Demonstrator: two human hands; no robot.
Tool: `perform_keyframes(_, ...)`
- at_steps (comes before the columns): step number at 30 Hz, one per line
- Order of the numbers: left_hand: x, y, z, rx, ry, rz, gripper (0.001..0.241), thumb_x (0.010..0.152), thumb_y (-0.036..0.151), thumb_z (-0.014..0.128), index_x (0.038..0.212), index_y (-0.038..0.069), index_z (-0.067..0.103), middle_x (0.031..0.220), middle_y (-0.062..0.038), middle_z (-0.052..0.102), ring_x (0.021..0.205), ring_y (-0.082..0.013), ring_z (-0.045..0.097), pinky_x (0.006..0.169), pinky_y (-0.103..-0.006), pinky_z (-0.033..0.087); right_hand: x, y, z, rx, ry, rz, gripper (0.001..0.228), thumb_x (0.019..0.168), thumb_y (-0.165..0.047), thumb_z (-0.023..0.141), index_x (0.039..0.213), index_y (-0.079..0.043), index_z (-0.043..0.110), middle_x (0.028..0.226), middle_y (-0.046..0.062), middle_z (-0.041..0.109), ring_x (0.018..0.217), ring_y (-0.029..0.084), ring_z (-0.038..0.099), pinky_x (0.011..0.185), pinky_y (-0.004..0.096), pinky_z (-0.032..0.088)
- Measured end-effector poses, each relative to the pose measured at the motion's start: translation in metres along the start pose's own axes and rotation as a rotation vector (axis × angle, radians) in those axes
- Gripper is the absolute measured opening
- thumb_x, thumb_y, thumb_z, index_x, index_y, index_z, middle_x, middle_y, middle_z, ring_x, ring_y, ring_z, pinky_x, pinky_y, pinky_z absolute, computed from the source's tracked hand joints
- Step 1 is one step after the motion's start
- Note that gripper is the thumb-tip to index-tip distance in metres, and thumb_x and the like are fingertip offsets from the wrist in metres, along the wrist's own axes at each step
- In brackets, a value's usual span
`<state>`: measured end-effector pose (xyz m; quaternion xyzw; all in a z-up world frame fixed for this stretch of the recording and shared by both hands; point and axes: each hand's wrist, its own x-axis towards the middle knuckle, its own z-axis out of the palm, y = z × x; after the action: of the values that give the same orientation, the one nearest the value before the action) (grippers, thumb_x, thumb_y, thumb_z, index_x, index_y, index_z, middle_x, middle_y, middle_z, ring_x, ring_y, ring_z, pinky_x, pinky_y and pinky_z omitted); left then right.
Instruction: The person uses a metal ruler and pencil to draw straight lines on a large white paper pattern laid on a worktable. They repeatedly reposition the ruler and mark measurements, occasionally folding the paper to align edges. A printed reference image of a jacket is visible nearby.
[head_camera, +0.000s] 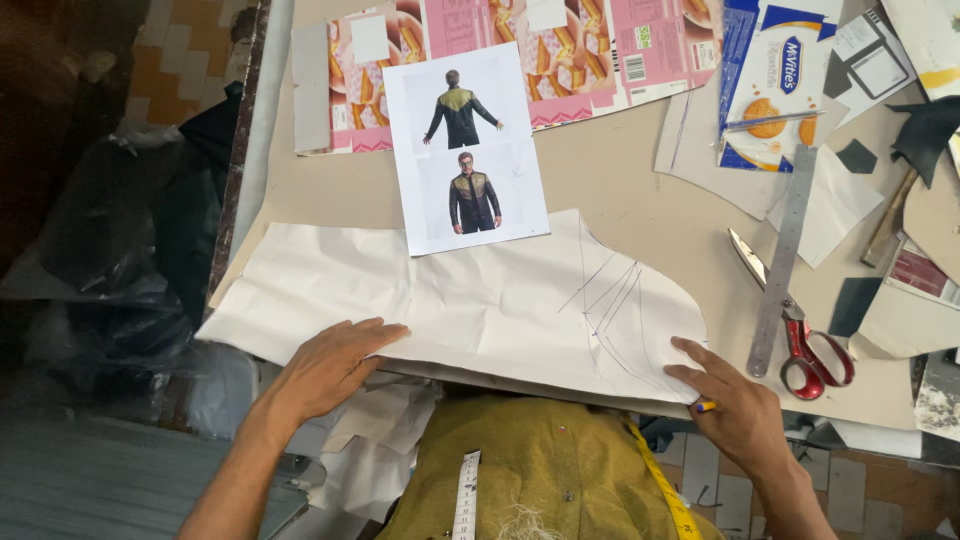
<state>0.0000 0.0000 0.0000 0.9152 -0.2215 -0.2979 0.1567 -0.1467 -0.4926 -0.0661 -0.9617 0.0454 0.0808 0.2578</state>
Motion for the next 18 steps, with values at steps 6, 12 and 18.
perform_keyframes(6, -0.008, -0.046, -0.020, 0.484, 0.145, 0.019, 0.065, 0.076, 0.004, 0.071, 0.134, 0.031, 0.065, 0.150, 0.010, 0.056, 0.138, -0.0171, 0.047, 0.119, -0.0510, 0.028, -0.007, 0.043, -0.009, 0.320, 0.086, 0.027, 0.054, 0.067, 0.015, 0.050, 0.110, -0.007, 0.074, 0.138, 0.001, 0.068, 0.132, 0.024, 0.061, 0.107, 0.038, 0.050)
perform_keyframes(12, -0.001, -0.110, -0.028, 0.393, 0.479, 0.002, 0.062, 0.066, 0.006, 0.078, 0.124, 0.026, 0.071, 0.143, 0.007, 0.062, 0.141, -0.0218, 0.051, 0.120, -0.0465, 0.037, -0.013, 0.060, 0.006, 0.395, -0.011, 0.459, 0.053, 0.071, 0.017, 0.046, 0.110, -0.005, 0.075, 0.140, 0.000, 0.071, 0.090, 0.017, 0.073, 0.066, 0.032, 0.056)
perform_keyframes(18, -0.024, -0.134, -0.066, 0.044, 0.500, 0.009, 0.026, 0.091, 0.022, 0.076, 0.116, 0.029, 0.074, 0.126, 0.007, 0.070, 0.137, -0.0205, 0.062, 0.115, -0.0416, 0.049, -0.016, 0.066, -0.009, 0.346, 0.023, 0.627, 0.030, 0.102, -0.001, 0.060, 0.123, -0.010, 0.080, 0.097, 0.020, 0.068, 0.064, 0.021, 0.055, 0.055, 0.034, 0.046)
